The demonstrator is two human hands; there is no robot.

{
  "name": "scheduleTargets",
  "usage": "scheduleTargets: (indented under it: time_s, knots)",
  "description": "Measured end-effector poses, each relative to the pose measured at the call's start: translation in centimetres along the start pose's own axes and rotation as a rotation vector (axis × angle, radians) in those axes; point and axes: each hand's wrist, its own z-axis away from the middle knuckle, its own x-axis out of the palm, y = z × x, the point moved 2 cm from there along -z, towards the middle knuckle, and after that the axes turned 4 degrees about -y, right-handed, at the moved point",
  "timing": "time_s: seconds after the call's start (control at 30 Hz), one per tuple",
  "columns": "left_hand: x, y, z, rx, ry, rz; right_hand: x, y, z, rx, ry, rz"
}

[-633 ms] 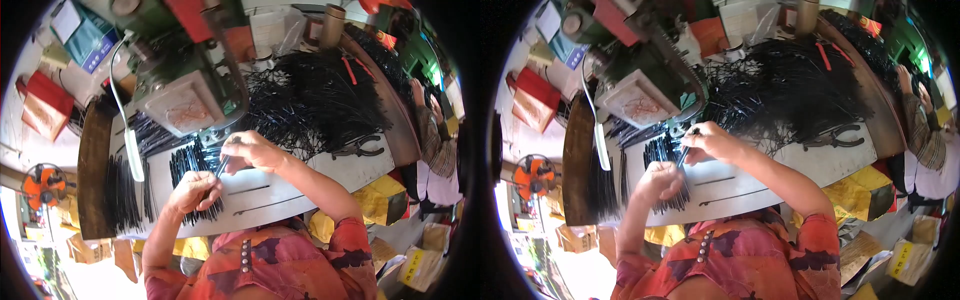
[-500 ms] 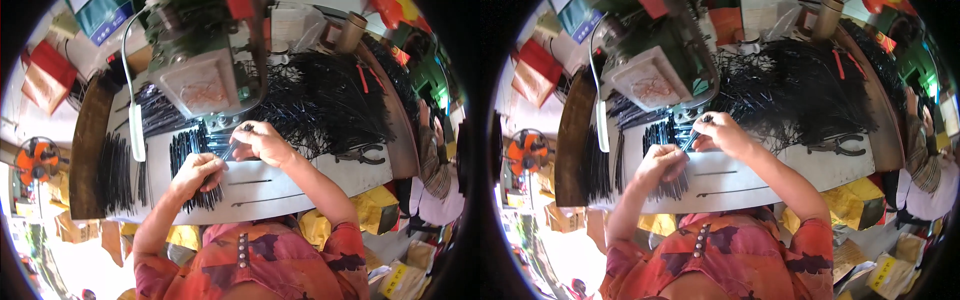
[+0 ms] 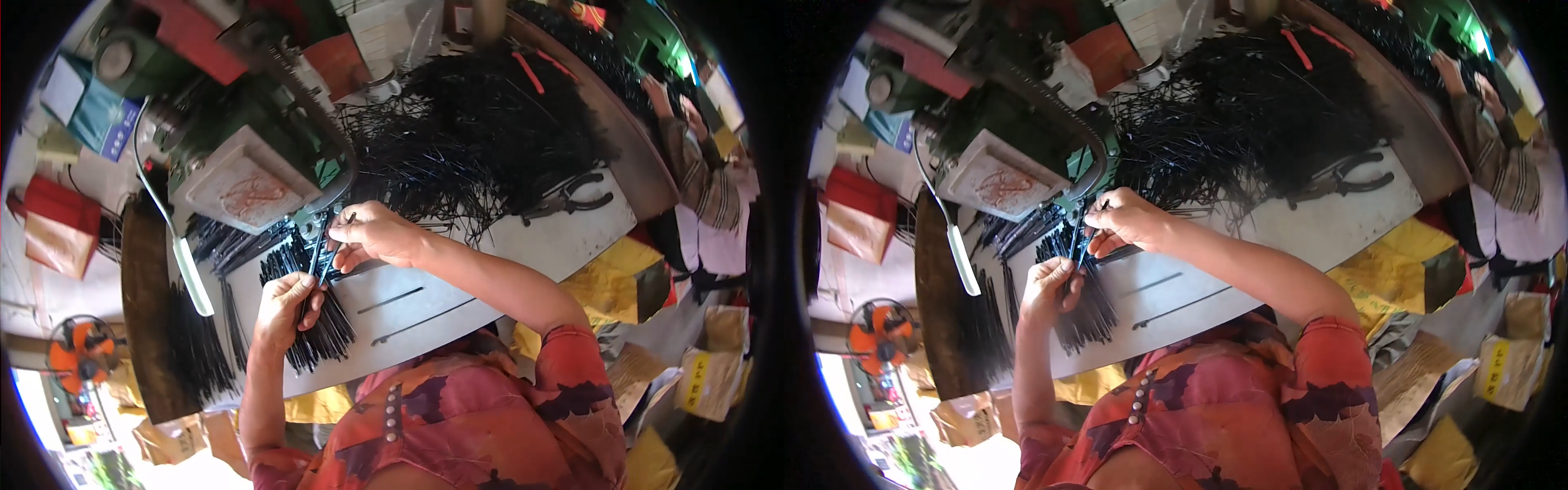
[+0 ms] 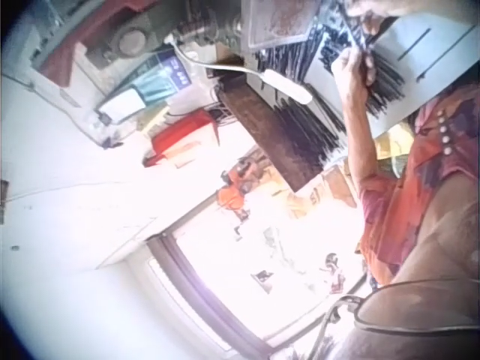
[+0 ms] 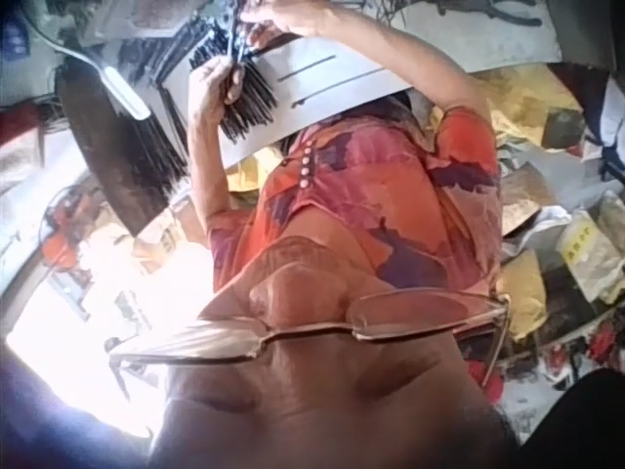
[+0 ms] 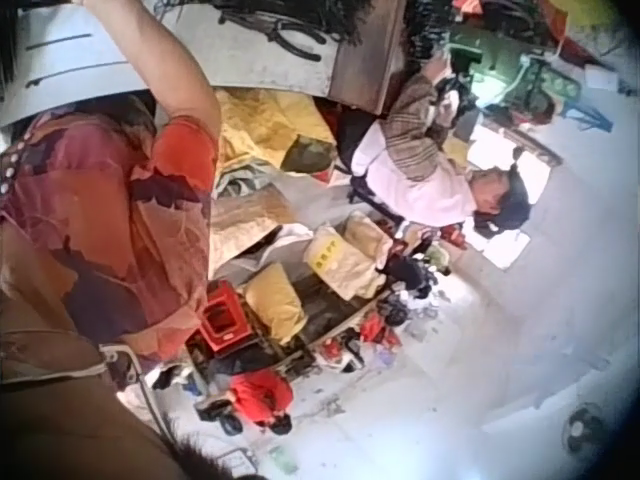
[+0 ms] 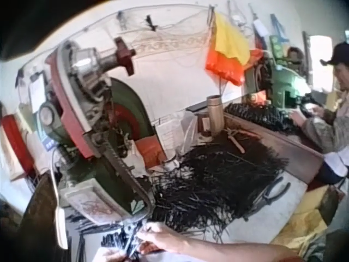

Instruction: The person repeatedly takes black plastic pieces and thin metal rods, aligns them together under a press machine to join them, and places the assembled components on the table.

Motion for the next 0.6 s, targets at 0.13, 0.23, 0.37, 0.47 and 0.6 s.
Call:
scheduleTargets:
  time_s: [0.13,0.23,0.37,0.47,0.6]
  knots:
    - [0.7,0.2,0.0,-0.059,-0.030,-0.083,0.2,0.1,0.4,-0.018,-0.006,-0.024]
    - [1.0,0.3,-0.2,-0.078,-0.004,-0.123,0.0,0.2,0.6,-0.052,-0.026,-0.026]
    - [0.9,0.8,-0.3,-0.097,0.005,-0.291,-0.3,0.4,0.6,-0.039,-0.019,-0.053]
    - [0.9,0.7,-0.5,0.284,0.328,-0.805,-0.8,0.3,0.2,-0.077,0.098,-0.129]
    - [3.6,1.5,0.1,0.758,0.570,-1.050,-2.5,-0.4,0.1,-0.189,0.300,-0.208]
